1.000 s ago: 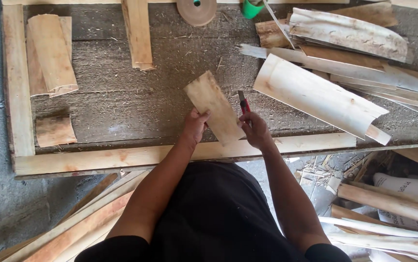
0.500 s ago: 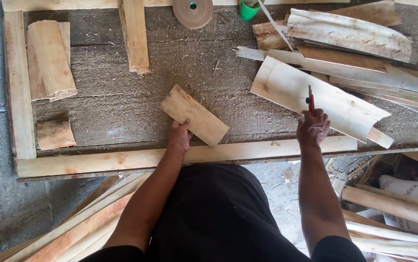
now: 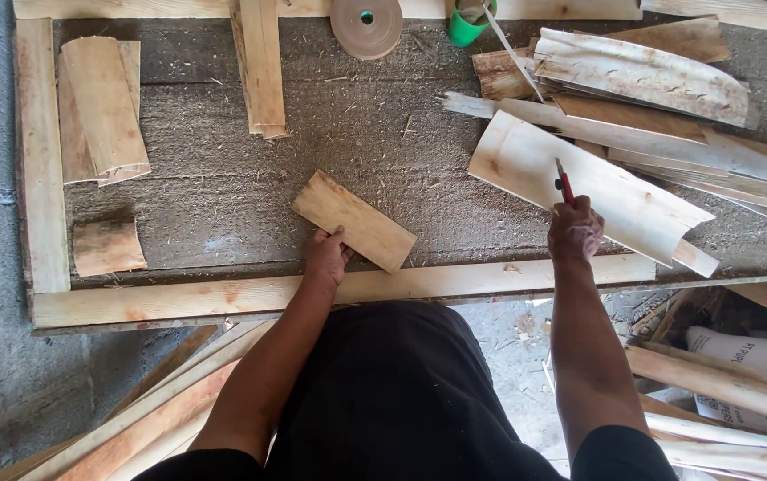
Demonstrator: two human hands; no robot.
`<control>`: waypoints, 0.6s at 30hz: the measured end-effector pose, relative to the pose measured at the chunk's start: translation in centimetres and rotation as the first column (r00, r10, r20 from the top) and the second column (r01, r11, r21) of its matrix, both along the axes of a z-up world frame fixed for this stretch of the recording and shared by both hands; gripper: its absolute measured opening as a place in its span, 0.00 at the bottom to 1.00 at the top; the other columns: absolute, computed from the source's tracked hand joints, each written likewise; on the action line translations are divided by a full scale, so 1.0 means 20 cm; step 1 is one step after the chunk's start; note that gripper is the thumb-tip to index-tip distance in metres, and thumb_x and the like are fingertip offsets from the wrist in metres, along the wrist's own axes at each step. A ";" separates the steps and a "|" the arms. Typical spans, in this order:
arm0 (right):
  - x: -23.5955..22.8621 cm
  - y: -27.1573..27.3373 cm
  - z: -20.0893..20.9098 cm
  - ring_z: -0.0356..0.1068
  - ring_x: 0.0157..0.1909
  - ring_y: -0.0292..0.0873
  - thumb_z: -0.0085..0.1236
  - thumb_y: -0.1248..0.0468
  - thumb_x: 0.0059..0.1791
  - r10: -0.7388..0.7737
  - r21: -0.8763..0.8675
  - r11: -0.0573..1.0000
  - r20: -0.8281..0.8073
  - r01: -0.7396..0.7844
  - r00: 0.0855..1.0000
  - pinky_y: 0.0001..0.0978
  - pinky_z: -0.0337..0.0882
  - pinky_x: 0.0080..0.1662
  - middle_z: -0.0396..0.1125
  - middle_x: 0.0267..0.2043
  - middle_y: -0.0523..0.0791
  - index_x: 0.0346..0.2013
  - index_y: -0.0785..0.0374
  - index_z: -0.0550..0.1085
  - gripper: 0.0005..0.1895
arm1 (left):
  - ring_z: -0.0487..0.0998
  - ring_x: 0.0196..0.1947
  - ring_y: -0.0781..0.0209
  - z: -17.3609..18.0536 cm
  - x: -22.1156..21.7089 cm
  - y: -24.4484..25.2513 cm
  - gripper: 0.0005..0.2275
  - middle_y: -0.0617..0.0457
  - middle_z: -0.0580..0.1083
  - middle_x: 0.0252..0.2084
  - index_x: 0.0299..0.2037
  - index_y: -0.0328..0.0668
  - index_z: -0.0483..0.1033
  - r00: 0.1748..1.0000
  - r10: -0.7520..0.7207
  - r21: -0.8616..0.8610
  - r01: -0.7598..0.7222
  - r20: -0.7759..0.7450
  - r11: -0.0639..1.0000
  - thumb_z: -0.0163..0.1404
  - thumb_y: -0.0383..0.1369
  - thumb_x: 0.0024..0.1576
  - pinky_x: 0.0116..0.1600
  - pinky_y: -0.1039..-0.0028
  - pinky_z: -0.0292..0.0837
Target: Trim and cut small pieces of wood or bark using a utility knife on a workbench.
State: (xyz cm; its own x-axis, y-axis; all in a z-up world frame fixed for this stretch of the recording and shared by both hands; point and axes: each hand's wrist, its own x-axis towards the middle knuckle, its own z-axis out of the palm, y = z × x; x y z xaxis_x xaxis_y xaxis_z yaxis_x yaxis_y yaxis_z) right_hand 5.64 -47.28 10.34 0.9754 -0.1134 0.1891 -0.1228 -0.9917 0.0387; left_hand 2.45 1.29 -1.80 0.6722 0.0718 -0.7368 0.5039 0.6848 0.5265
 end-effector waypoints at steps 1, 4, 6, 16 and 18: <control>0.01 -0.01 -0.01 0.75 0.36 0.43 0.64 0.63 0.51 0.002 -0.001 1.000 0.000 -0.002 1.000 0.42 0.75 0.46 0.72 0.41 0.47 0.33 0.55 0.82 0.03 | 0.78 0.47 0.56 0.01 0.00 0.01 0.09 0.52 0.77 0.48 0.52 0.45 0.73 1.000 0.002 -0.001 -0.002 0.000 1.000 0.51 0.29 0.63 0.50 0.61 0.77; 0.00 -0.02 -0.02 0.73 0.30 0.41 0.60 0.64 0.57 -0.027 -0.109 0.994 -0.004 0.026 1.000 0.37 0.75 0.41 0.72 0.41 0.46 0.29 0.58 0.79 0.12 | 0.79 0.46 0.56 0.02 -0.02 0.03 0.08 0.52 0.77 0.47 0.51 0.43 0.74 1.000 0.000 -0.017 -0.001 -0.015 1.000 0.50 0.29 0.63 0.51 0.62 0.77; 0.01 -0.01 0.00 0.70 0.28 0.37 0.57 0.67 0.62 -0.019 -0.021 1.000 0.124 0.022 0.992 0.34 0.72 0.35 0.72 0.41 0.44 0.30 0.56 0.77 0.15 | 0.78 0.44 0.58 -0.02 -0.03 0.05 0.06 0.53 0.77 0.45 0.49 0.45 0.75 1.000 0.011 -0.035 -0.011 -0.007 0.999 0.50 0.29 0.63 0.50 0.63 0.76; -0.04 0.73 0.43 0.68 0.38 0.41 0.59 0.62 0.53 0.357 -0.074 0.934 0.231 -0.349 0.905 0.39 0.68 0.41 0.67 0.42 0.39 0.37 0.49 0.77 0.02 | 0.79 0.42 0.59 0.01 -0.05 0.08 0.02 0.52 0.77 0.43 0.44 0.45 0.73 0.997 0.059 -0.050 -0.057 0.050 0.997 0.48 0.29 0.65 0.49 0.63 0.79; -0.01 0.91 0.44 0.67 0.37 0.42 0.59 0.63 0.47 0.487 -0.097 0.873 0.187 -0.477 0.853 0.40 0.67 0.40 0.65 0.40 0.39 0.37 0.50 0.76 0.05 | 0.80 0.42 0.58 0.08 -0.05 0.09 0.02 0.51 0.77 0.43 0.44 0.45 0.72 0.986 0.141 -0.041 -0.138 0.084 0.990 0.47 0.28 0.65 0.48 0.63 0.80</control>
